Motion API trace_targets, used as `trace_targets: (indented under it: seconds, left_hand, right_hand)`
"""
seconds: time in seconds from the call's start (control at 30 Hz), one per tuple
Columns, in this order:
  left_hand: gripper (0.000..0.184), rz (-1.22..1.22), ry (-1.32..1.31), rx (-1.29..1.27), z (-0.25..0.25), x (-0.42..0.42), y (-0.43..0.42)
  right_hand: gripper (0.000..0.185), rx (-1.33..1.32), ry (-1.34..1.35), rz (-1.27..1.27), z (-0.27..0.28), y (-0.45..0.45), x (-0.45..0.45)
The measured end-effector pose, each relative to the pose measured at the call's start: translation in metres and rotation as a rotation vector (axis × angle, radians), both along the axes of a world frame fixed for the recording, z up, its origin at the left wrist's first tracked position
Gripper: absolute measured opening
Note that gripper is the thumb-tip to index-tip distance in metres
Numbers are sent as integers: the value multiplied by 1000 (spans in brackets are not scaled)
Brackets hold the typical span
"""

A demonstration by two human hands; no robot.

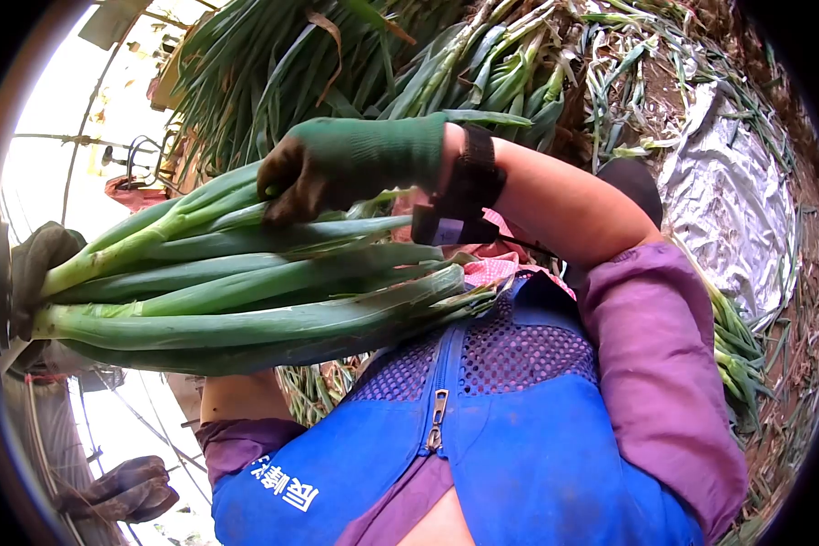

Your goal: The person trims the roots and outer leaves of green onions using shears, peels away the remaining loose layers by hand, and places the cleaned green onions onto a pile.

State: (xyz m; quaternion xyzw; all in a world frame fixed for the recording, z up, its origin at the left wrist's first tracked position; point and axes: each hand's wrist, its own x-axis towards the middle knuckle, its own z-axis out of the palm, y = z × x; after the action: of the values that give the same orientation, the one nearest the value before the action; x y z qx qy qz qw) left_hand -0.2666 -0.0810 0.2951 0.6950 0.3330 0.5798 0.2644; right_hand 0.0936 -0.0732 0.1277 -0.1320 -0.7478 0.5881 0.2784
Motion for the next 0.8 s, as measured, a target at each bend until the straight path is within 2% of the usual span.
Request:
trace_targets:
  seconds: [0.07,0.1,0.23,0.3,0.33,0.43,0.47,0.53,0.6,0.63,0.73,0.77,0.8]
  left_hand:
    - [22,-51,-7,-26,-10,15,7]
    - [21,-78,-12,-46,-19,24,13]
    - [19,-179,-21,-211,-78,78,35]
    - [19,-217,-37,-299,-110,104,43]
    - [18,-232,-42,-324,-121,112,43]
    - [18,-256,-57,-395,-144,130,49]
    - [18,-262,-61,-406,-147,134,50]
    - [18,-276,-71,-418,-151,137,49]
    - [18,-287,-85,-418,-152,139,48]
    - [18,-294,-92,-420,-151,138,47]
    - [19,-320,-126,-387,-137,130,41]
    - [19,-338,-143,-360,-126,124,39]
    - [19,-365,-169,-322,-113,115,35]
  right_hand:
    - [22,309,-67,-97,10,-9,4]
    - [25,296,22,-132,4,-10,5]
    - [29,-230,651,-280,-53,43,31]
    - [31,-486,711,-433,-92,64,52]
    - [33,-593,610,-551,-107,72,65]
    - [37,-437,266,-387,-112,59,75]
    - [35,-287,164,-406,-111,56,63]
    - [40,-299,128,-244,-95,45,40]
    - [47,-157,-26,-184,-71,37,16]
    - [42,-226,118,-96,-68,35,3]
    - [32,-244,80,-46,-52,37,-18]
    - [24,-217,97,-89,-56,40,-22]
    - [24,-163,92,-141,-53,38,-18]
